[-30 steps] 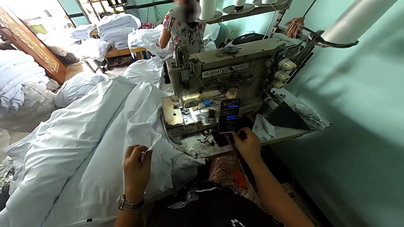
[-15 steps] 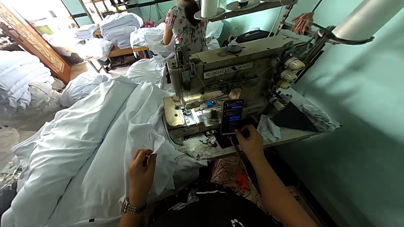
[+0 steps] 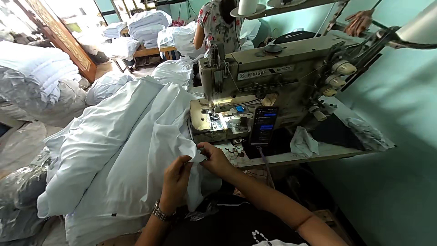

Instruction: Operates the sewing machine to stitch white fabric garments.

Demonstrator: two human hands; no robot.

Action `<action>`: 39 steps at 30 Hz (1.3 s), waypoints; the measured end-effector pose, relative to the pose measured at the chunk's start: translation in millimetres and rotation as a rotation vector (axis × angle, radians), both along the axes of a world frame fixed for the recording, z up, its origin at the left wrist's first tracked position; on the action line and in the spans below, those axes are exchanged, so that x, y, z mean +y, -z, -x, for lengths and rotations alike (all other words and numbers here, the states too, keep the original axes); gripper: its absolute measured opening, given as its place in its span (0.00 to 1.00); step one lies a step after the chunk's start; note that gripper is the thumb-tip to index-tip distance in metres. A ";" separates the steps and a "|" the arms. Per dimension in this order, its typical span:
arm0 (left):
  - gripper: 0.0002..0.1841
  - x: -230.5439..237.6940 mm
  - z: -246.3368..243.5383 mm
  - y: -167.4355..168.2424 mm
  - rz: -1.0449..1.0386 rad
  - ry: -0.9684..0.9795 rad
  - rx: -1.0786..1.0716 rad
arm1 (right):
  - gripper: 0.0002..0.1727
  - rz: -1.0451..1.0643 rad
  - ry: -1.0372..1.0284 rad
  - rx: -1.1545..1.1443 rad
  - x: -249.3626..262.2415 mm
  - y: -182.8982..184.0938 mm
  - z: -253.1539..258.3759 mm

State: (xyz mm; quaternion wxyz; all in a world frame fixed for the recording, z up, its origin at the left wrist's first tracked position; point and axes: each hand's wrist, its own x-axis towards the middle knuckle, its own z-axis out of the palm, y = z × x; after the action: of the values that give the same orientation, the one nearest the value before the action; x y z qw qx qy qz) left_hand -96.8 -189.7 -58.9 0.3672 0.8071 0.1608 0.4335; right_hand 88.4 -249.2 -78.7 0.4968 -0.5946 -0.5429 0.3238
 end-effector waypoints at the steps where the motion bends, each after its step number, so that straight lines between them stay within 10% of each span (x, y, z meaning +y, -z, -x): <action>1: 0.09 1.0 2.4 1.8 0.001 -0.029 0.004 | 0.27 -0.008 -0.013 -0.017 -1.8 1.6 -1.5; 14: 0.08 10.1 3.9 6.8 0.105 -0.073 -0.040 | 0.15 0.053 0.995 -0.389 -102.8 41.8 -136.8; 23: 0.09 8.5 4.1 6.2 0.106 -0.075 -0.011 | 0.17 -0.072 0.513 -0.220 -81.9 21.5 -75.7; 28: 0.09 -0.7 -2.7 -2.1 0.072 -0.031 -0.004 | 0.48 0.051 -0.014 0.034 -27.1 1.0 -3.9; 34: 0.10 -2.7 14.5 -6.9 0.020 -0.041 0.088 | 0.15 -0.206 0.125 -0.222 -5.9 -4.2 10.5; 37: 0.09 4.3 34.5 -19.1 -0.140 -0.226 0.367 | 0.13 -0.450 0.346 -0.396 -13.2 -2.2 1.1; 39: 0.05 3.0 47.1 -29.2 -0.270 -0.396 0.179 | 0.16 -0.428 0.273 -0.532 -22.8 3.8 6.1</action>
State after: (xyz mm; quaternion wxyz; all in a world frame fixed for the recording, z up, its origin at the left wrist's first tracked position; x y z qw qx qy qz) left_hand -143.9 -186.6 -29.7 0.1483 0.8367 0.2885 0.4412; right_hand 82.3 -272.0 -82.5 0.4898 -0.6077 -0.6243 -0.0322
